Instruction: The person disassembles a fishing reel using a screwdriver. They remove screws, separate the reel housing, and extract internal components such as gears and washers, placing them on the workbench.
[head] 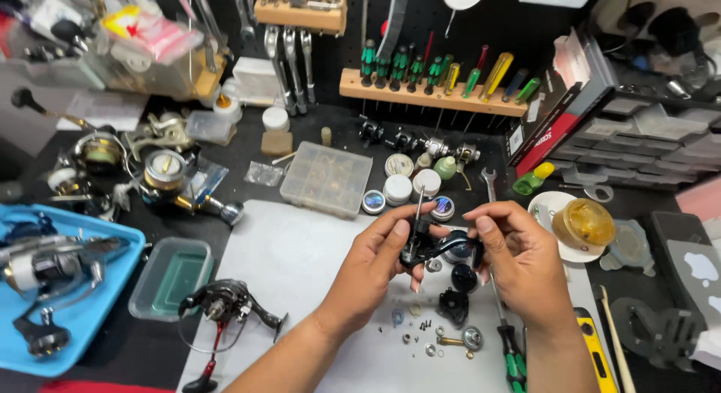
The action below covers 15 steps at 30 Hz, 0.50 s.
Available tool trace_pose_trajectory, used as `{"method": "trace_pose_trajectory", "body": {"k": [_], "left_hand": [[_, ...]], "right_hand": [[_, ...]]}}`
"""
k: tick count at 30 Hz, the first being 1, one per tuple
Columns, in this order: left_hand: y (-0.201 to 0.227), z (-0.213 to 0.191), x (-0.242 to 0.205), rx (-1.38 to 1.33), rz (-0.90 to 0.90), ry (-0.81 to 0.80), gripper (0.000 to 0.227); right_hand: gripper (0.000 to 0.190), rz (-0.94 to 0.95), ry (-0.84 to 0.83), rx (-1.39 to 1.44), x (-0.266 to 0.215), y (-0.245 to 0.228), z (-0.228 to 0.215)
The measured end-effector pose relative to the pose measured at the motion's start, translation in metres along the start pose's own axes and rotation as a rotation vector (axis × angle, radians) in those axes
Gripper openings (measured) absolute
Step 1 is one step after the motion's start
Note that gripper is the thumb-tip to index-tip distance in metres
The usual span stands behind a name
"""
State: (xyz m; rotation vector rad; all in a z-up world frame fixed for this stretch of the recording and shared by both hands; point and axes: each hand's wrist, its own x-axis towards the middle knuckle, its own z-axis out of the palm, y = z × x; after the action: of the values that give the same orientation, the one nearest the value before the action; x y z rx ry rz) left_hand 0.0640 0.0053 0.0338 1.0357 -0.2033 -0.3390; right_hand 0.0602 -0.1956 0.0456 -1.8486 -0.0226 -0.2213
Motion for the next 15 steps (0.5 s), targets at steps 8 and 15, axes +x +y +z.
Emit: {"method": "trace_pose_trajectory", "body": {"k": [8,15], "left_hand": [[-0.01,0.0,0.002,-0.049,0.006,0.008,0.052],[-0.016,-0.002,0.003,0.002,0.089,-0.067,0.056]], "right_hand": [[0.022,0.086,-0.126,0.175,0.003,0.001,-0.007],[0.017,0.021,-0.07,0.18,0.003,-0.001,-0.007]]}}
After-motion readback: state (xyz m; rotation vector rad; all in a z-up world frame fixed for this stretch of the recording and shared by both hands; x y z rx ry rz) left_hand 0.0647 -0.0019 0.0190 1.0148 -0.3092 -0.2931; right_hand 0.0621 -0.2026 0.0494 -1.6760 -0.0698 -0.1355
